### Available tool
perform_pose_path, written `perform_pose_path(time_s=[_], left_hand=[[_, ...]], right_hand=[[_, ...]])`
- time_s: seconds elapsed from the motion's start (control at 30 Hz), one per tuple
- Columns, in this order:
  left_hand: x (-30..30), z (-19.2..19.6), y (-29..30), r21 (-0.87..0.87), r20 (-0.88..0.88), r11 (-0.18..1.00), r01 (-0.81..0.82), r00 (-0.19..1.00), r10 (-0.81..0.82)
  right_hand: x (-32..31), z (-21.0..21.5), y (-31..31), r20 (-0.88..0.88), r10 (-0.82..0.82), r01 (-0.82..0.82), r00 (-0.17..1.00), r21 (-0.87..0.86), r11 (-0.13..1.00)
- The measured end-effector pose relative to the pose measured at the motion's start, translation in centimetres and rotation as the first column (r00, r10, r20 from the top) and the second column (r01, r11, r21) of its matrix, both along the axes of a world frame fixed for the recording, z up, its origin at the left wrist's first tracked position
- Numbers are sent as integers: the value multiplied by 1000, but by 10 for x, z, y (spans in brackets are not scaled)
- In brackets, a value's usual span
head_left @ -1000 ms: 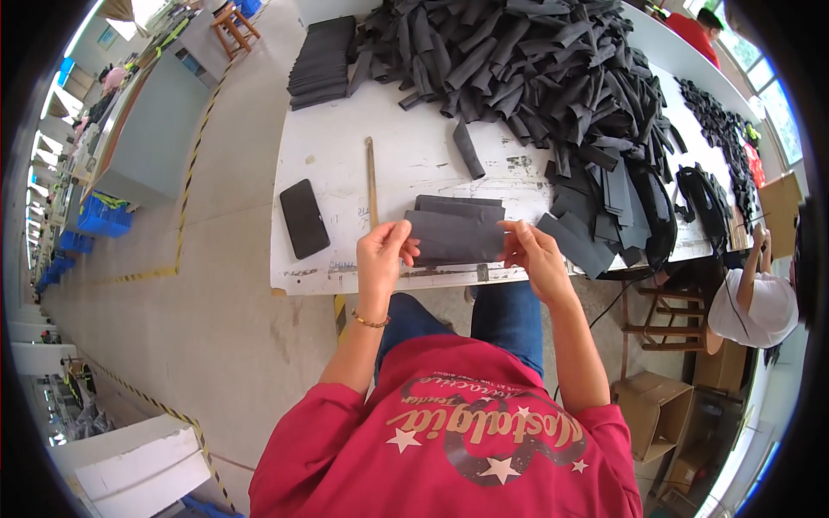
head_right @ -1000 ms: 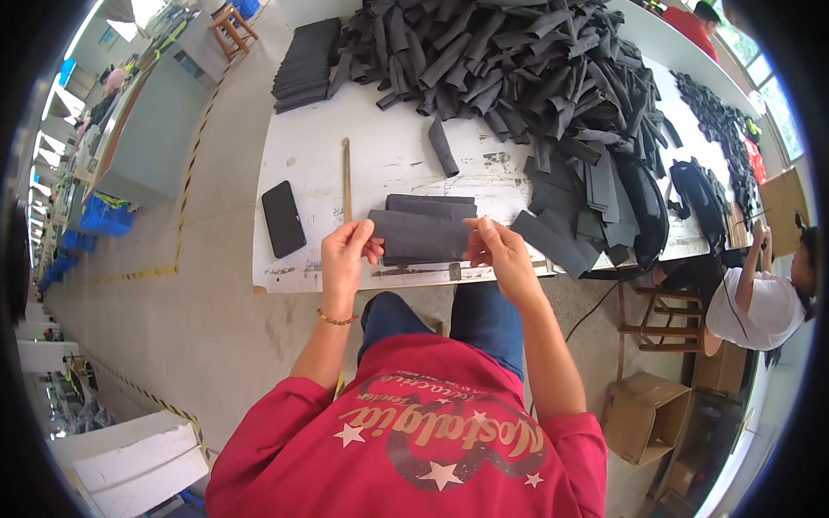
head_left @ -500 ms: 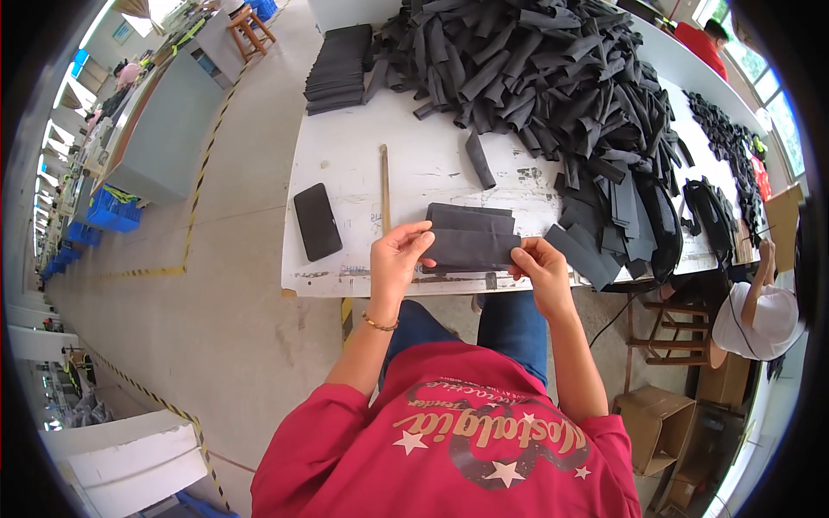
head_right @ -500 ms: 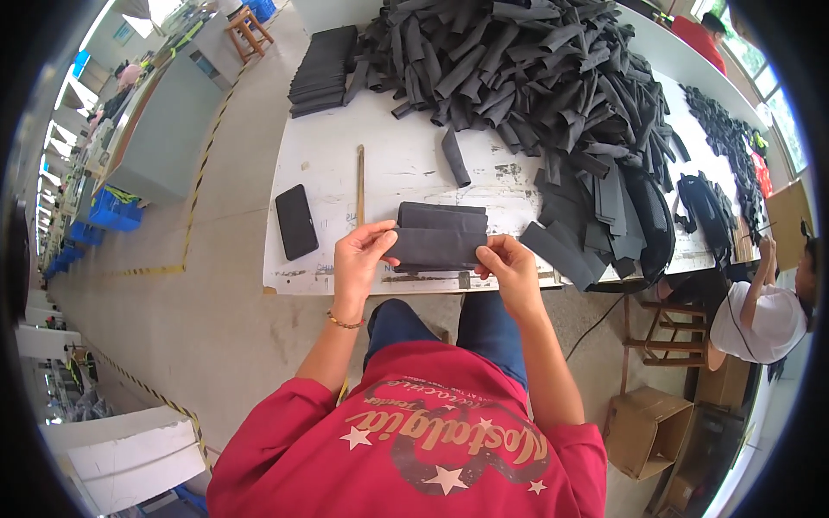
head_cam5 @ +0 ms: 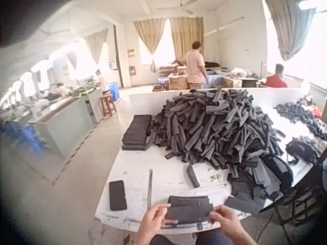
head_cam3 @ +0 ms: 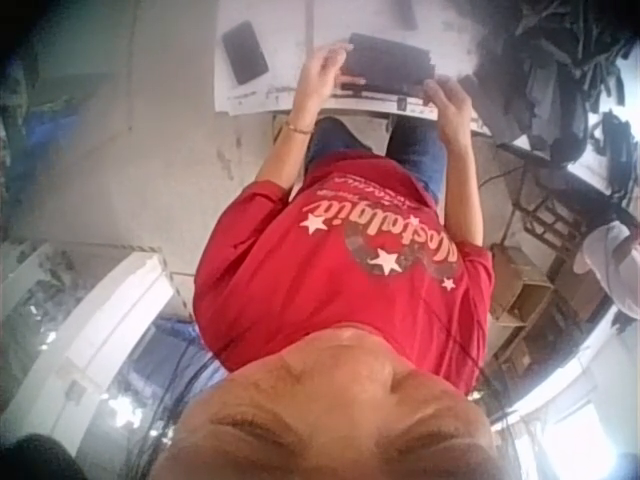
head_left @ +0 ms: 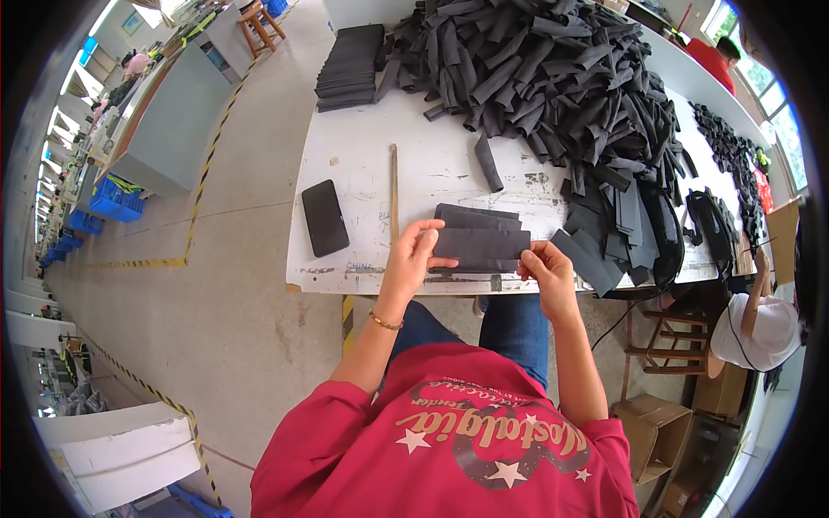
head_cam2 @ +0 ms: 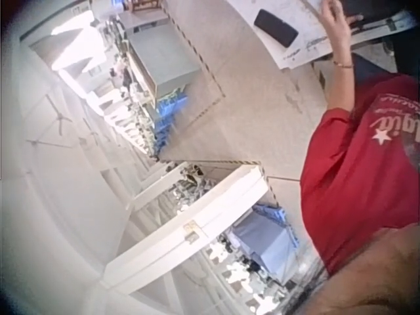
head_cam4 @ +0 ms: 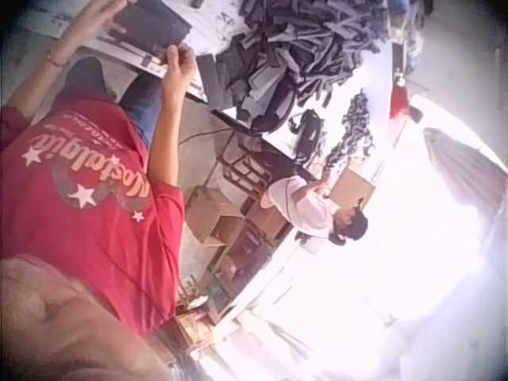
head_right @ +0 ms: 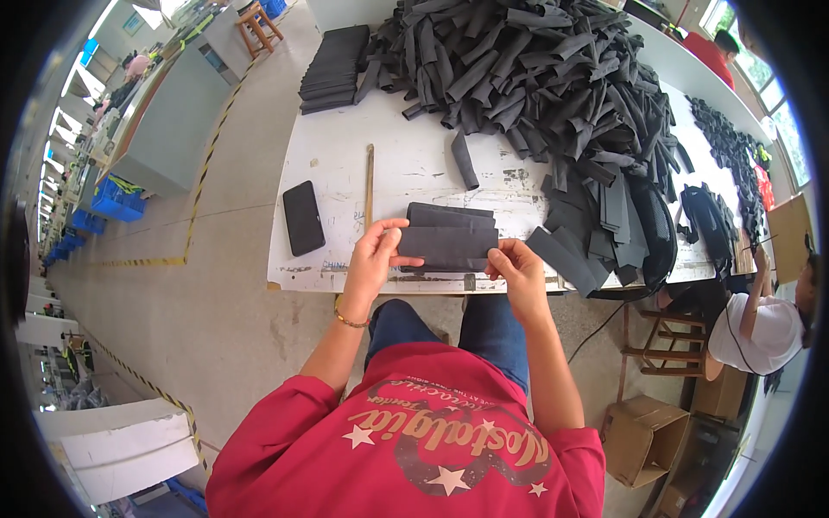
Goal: Inspecting and sorting manufactured foam components at a workstation.
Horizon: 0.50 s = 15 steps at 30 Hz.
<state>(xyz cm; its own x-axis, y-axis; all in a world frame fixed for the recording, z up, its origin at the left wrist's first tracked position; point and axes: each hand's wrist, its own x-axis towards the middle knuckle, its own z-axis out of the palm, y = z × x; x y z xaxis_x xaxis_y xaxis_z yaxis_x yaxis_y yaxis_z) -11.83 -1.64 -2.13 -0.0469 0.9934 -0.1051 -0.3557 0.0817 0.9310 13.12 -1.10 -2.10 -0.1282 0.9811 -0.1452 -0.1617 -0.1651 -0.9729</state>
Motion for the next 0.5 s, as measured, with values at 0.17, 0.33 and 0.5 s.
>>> perform_pose_path(time_s=[0.17, 0.33, 0.5], left_hand=[[-5, 6, 3, -115, 117, 989, 92, 990, -78], [2, -4, 2, -59, -94, 998, -13, 996, 7], [9, -3, -1, -62, 73, 998, -22, 997, 26]], right_hand=[[-1, -4, -2, 11, 0, 1, 1000, -18, 1000], [-6, 5, -1, 32, 1, -1, 999, 0, 1000], [-9, 2, -1, 74, -42, 39, 996, 33, 999]])
